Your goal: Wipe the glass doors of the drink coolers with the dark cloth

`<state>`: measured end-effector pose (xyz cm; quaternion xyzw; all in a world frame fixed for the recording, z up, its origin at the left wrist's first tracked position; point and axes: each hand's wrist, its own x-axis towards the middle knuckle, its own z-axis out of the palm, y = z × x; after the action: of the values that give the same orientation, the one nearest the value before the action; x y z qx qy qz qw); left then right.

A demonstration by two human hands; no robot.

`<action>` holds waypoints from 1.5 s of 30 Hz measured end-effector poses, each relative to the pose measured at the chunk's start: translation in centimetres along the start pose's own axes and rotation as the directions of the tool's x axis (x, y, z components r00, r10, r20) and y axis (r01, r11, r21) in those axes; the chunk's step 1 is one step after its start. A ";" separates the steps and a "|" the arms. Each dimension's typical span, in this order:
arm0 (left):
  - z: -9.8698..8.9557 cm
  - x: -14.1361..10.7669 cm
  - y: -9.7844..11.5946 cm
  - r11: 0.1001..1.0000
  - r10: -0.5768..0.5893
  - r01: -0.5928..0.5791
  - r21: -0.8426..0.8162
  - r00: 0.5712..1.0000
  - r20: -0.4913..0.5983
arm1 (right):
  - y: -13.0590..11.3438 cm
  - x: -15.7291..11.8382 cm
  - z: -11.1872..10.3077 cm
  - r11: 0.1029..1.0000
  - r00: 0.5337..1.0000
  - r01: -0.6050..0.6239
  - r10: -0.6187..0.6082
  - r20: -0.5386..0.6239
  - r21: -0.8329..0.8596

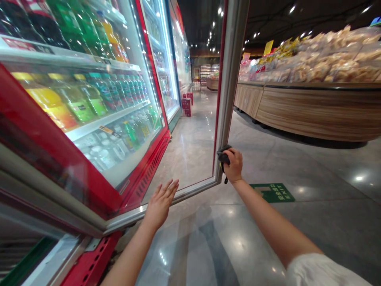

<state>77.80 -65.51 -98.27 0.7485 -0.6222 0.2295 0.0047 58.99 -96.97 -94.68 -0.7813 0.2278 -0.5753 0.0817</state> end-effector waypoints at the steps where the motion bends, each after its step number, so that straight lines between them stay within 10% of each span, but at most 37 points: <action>1: 0.0 0.0 0.1 1.000 -0.002 0.002 0.003 1.000 -0.002 | 0.1 -0.6 -0.2 1.000 0.999 -0.002 0.002 0.041 -0.003; 8: 0.1 -0.2 0.8 0.998 -0.049 0.048 -0.036 0.998 -0.025 | 0.1 0.8 -0.7 0.999 1.000 -0.023 0.023 0.002 -0.038; 16: 2.3 0.5 5.5 0.967 -0.227 0.203 -0.155 0.962 -0.151 | -0.8 -7.8 -1.2 0.988 0.939 -0.084 0.123 0.322 -0.130; 23: 3.0 5.3 10.5 0.955 -0.211 0.160 -0.248 0.957 -0.197 | -2.9 -1.6 -3.1 0.992 0.981 -0.081 0.097 0.169 -0.102; 31: 2.9 5.3 8.9 0.967 -0.156 0.116 -0.229 0.974 -0.165 | -3.4 -0.9 -4.3 0.947 0.947 -0.287 0.258 0.189 0.144; 39: 0.0 6.5 12.4 0.954 -0.259 0.236 -0.184 0.959 -0.115 | 0.2 -2.3 -6.1 0.755 0.835 -0.534 0.543 0.095 0.379; 45: -6.8 12.1 15.7 0.978 -0.150 0.109 -0.179 0.960 -0.237 | 0.7 -1.0 -5.8 0.567 0.791 -0.574 0.570 0.222 0.591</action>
<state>62.33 -78.27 -92.37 0.7500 -0.5831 0.2685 0.1595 53.10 -96.34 -93.93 -0.5923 0.2612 -0.5566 0.5207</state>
